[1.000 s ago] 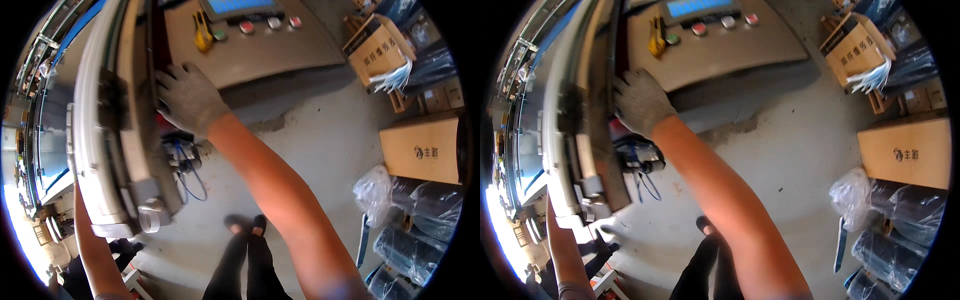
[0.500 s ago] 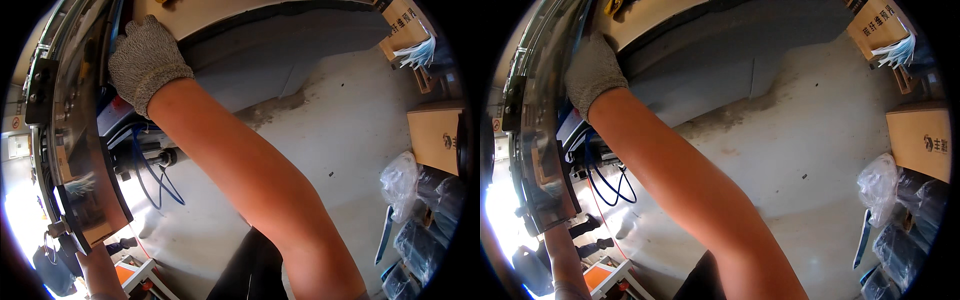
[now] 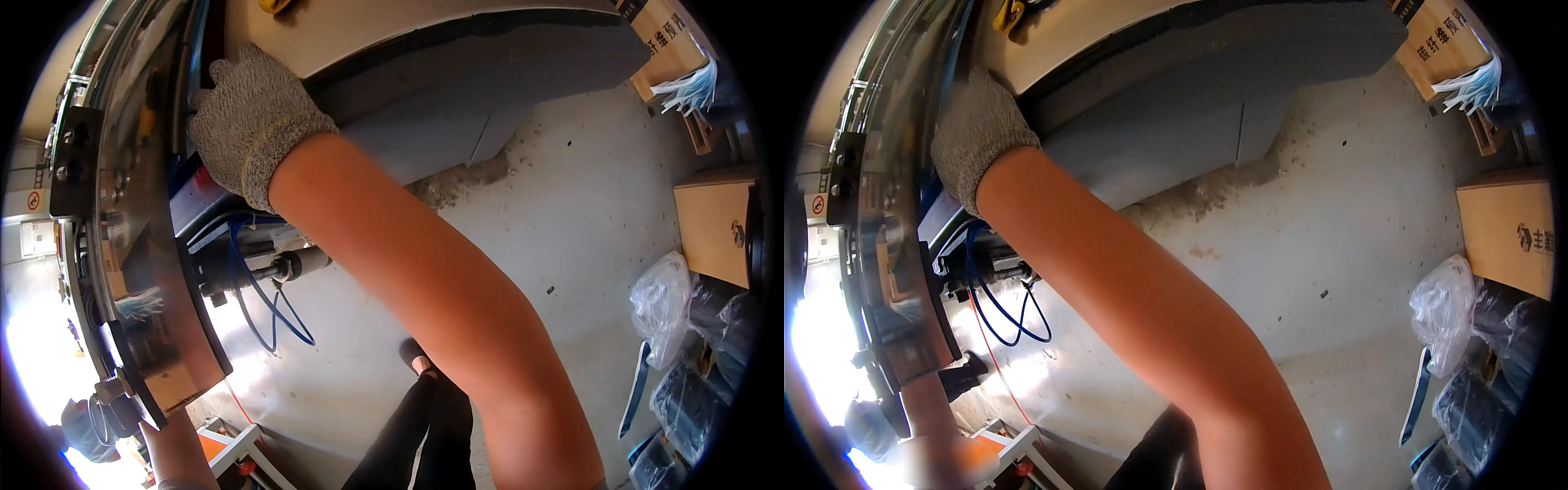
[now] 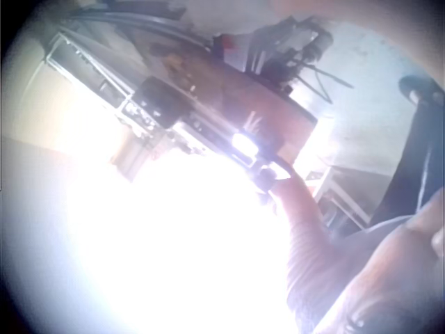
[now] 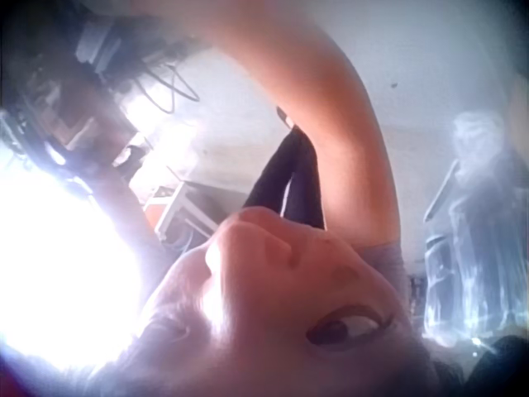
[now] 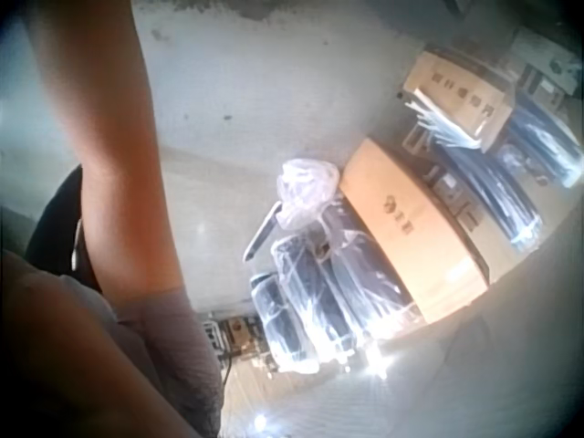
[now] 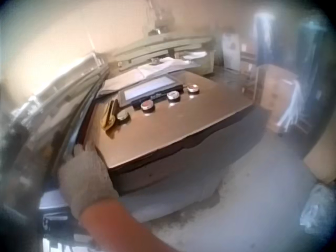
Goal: The person operates a large industrial sheet cutting machine in a workshop. They place a large dark sheet onto the machine's blue mat, align it, and use the control panel to cut the sheet into strips. The person then removes the cut strips and stacks them on a nearby table.
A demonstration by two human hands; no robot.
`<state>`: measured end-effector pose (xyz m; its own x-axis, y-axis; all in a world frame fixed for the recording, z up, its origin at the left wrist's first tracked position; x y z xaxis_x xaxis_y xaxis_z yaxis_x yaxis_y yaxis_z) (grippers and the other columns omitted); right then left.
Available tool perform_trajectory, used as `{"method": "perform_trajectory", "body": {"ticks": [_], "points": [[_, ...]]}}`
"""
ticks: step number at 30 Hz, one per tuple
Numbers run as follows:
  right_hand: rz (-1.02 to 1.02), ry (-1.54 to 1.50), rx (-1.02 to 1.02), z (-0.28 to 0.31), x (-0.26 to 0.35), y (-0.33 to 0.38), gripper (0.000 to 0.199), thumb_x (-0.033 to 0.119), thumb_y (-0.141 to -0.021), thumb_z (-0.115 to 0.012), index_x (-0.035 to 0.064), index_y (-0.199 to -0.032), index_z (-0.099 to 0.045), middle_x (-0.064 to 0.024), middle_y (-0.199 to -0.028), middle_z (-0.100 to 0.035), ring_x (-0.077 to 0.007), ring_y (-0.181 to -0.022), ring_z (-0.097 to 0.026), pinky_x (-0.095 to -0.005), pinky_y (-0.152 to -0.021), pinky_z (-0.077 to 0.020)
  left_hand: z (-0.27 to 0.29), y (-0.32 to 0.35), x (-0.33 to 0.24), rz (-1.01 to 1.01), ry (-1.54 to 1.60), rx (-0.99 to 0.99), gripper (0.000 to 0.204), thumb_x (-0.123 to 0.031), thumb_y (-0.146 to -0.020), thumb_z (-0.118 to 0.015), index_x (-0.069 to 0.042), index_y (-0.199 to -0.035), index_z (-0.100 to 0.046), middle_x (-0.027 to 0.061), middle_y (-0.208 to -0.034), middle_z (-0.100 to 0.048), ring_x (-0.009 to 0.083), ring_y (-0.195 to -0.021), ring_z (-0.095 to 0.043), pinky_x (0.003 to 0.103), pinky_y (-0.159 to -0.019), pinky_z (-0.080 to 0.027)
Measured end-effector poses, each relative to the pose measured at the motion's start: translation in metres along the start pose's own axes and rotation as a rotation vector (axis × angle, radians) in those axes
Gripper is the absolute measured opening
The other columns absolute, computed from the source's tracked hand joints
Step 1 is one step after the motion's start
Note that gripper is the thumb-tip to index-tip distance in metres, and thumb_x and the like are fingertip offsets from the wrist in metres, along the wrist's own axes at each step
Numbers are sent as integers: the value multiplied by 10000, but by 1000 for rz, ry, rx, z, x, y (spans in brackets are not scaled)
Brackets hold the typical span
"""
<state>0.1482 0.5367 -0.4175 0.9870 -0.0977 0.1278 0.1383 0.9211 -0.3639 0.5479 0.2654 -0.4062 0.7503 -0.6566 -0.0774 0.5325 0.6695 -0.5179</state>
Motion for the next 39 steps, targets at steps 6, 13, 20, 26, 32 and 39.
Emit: {"method": "perform_trajectory", "body": {"ticks": [6,13,20,26,32,39], "points": [[-1,-32,1,-2,-2,-1,253,291,-976,-580,194,-1131,-754,-14,-1218,-680,-209,-1195,-561,-439,-1055,-419,0,-2,-1,2,0,4,538,-372,-1054,-375,-85,-1506,-415,180,-1542,-417,374,-1419,-376,469,-1184,-282],[18,-69,-10,-1,-7,-1,246,277,-966,-583,215,-1131,-756,-7,-1225,-675,-214,-1191,-559,-448,-1077,-395,-2,-6,-5,4,0,9,546,-383,-1056,-370,-78,-1507,-411,181,-1544,-414,374,-1422,-371,469,-1188,-276],[44,-109,-37,5,-9,-3,237,262,-923,-609,202,-1095,-761,-10,-1219,-661,-202,-1172,-554,-399,-1026,-420,-7,-10,-15,0,-8,19,555,-393,-1057,-365,-71,-1508,-408,181,-1545,-411,374,-1425,-365,469,-1191,-269],[54,-124,-154,16,-8,-12,292,262,-838,-662,98,-1068,-737,-59,-1213,-636,-241,-1172,-530,-388,-985,-413,-14,-17,-41,-127,-80,-13,563,-402,-1059,-361,-65,-1508,-405,182,-1547,-409,374,-1428,-360,469,-1194,-264],[77,-143,2,37,5,-34,377,256,-807,-670,58,-1127,-698,-106,-1317,-593,-310,-1252,-484,-450,-1034,-387,-12,-18,-17,303,0,-85,592,-480,-1053,-320,-129,-1523,-406,154,-1584,-356,383,-1467,-278,485,-1204,-204],[33,-53,105,37,5,-40,439,233,-793,-671,73,-1202,-670,-123,-1380,-561,-353,-1289,-471,-499,-1071,-376,4,-33,-42,418,-92,30,621,-431,-1006,-388,-164,-1563,-328,124,-1640,-251,376,-1505,-206,501,-1219,-140]]}}
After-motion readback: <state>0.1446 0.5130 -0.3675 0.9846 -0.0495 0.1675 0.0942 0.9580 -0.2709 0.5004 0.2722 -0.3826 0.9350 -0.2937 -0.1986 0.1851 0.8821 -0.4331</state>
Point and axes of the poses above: each hand's wrist, its own y-axis away from the middle knuckle, its own z-axis out of the back of the hand, x = y × z, the point moved 3 cm from there along -y, towards the middle knuckle
